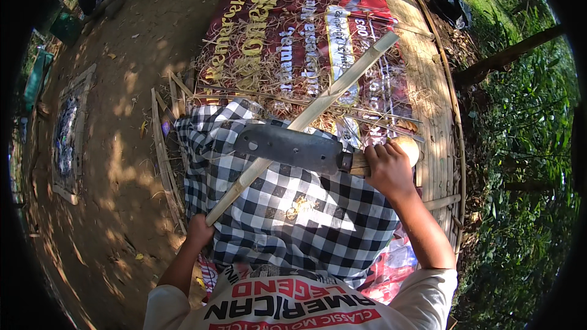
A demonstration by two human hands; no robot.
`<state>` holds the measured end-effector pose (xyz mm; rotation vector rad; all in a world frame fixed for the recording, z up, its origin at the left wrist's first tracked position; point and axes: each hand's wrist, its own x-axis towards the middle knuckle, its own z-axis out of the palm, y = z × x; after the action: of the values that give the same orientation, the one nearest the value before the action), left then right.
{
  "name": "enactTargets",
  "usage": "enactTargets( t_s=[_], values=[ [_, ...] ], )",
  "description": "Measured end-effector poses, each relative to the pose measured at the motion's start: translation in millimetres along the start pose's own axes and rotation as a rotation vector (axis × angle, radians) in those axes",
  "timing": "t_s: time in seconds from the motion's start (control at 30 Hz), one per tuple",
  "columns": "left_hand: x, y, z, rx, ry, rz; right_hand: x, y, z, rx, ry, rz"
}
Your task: The person shaves and thins a long wooden stick using a machete while sitting on a wooden platform.
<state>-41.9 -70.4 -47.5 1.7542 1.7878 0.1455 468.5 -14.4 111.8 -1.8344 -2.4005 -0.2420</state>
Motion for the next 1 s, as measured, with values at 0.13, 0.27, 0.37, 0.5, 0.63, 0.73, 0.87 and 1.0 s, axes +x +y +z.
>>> enactTargets(
  t_s=[0.13,0.27,0.37,0.5,0.63,0.73,0.87,1.0],
  values=[
    [3,20,-4,0.028,0.020,-0.030,2,63,-6,-0.098,0.123,0.353],
    [6,9,-4,0.089,0.025,0.039,0,38,-10,-0.103,-0.003,0.360],
    [6,10,-4,0.083,0.014,0.068,-6,7,-3,-0.017,-0.052,0.247],
    [5,8,-1,0.053,0.041,0.051,-8,-38,8,0.067,-0.048,-0.082],
    [2,14,-6,0.023,0.047,0.046,-1,2,8,0.020,0.090,-0.082],
    [5,19,-5,0.046,0.020,0.038,-9,67,8,-0.119,0.165,0.302],
    [7,19,-5,0.073,0.051,0.027,-14,62,-5,-0.166,0.056,0.343],
    [6,26,-11,0.075,0.039,0.047,-7,10,-4,-0.034,-0.076,0.285]
  ],
)
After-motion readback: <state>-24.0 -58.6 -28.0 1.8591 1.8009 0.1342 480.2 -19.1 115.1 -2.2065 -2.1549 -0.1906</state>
